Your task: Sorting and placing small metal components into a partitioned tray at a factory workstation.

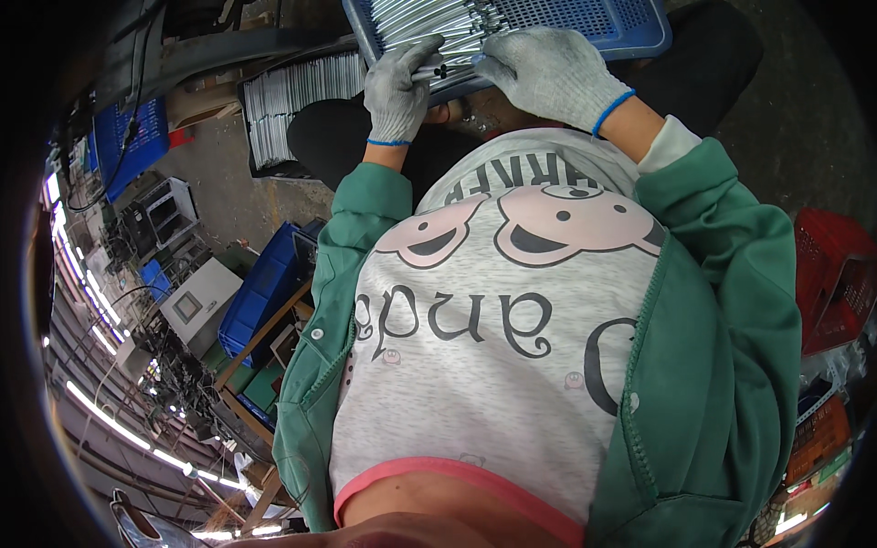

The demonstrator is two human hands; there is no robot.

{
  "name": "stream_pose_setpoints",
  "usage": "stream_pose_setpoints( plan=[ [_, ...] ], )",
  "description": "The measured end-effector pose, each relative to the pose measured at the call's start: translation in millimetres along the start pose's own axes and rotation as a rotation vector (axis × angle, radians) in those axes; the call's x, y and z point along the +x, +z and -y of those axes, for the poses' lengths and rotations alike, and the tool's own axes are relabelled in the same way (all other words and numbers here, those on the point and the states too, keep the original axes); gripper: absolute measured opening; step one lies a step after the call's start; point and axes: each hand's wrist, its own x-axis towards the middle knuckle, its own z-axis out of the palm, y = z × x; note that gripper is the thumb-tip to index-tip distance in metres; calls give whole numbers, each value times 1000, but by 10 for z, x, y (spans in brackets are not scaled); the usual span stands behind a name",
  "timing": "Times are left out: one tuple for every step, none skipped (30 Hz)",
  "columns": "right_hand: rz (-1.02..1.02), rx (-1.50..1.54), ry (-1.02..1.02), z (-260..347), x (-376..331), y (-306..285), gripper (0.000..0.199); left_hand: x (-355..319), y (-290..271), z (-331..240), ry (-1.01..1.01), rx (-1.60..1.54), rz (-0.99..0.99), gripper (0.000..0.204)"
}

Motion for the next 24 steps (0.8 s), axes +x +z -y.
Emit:
stream_pose_setpoints(
  plan=[
    [-25, -17, -35, 14, -9, -5, 23, 3, -26, -29, 10, -2, -5, 52],
    [-50, -35, -70, 25, -16, -9, 21, 11, -55, -63, 20, -4, -11, 53],
    [-76, -52, -104, 31, -21, -14, 20, 19, -76, -91, 30, -7, -16, 54],
    [-76, -52, -105, 39, -24, -17, 20, 18, -97, -110, 30, -6, -16, 54],
    [-86, -56, -126, 44, -26, -22, 20, 19, -115, -130, 26, -15, -11, 54],
    [-96, -59, -145, 48, -28, -29, 22, 21, -130, -147, 23, -25, -6, 55],
    [-106, -63, -165, 50, -30, -36, 23, 23, -140, -160, 20, -35, -1, 55],
    [-117, -67, -184, 53, -34, -43, 25, 25, -144, -166, 18, -45, 5, 55],
    [-117, -68, -185, 60, -37, -51, 25, 21, -137, -158, 18, -45, 4, 55],
    [-112, -75, -177, 69, -41, -59, 25, 14, -118, -141, 21, -52, -12, 55],
    [-107, -83, -170, 80, -45, -67, 24, 8, -98, -121, 24, -60, -27, 55],
    [-103, -90, -163, 90, -48, -76, 24, 4, -84, -106, 28, -68, -43, 55],
    [-98, -98, -156, 99, -50, -85, 23, -4, -73, -93, 31, -76, -59, 55],
    [-97, -98, -157, 102, -52, -97, 23, 0, -80, -102, 30, -76, -59, 55],
    [-84, -105, -162, 105, -53, -112, 23, 4, -86, -112, 25, -59, -47, 54],
    [-70, -111, -168, 109, -53, -125, 23, 7, -94, -122, 20, -42, -35, 54],
    [-56, -118, -174, 112, -52, -136, 23, 10, -105, -133, 15, -25, -24, 54],
    [-42, -125, -181, 115, -50, -142, 23, 13, -117, -142, 9, -8, -12, 53],
    [-42, -125, -180, 114, -47, -136, 23, 13, -123, -148, 10, -8, -12, 53],
    [-44, -136, -153, 111, -37, -125, 22, 13, -130, -153, 18, -5, 8, 50],
    [-45, -147, -126, 104, -21, -111, 21, 11, -138, -157, 26, -1, 28, 48],
    [-47, -158, -100, 97, -5, -99, 20, 11, -148, -163, 34, 3, 47, 45],
    [-48, -169, -74, 91, 9, -91, 19, 10, -160, -172, 42, 7, 66, 42],
    [-48, -168, -74, 72, 22, -85, 19, 14, -179, -190, 42, 7, 67, 42]
  ],
)
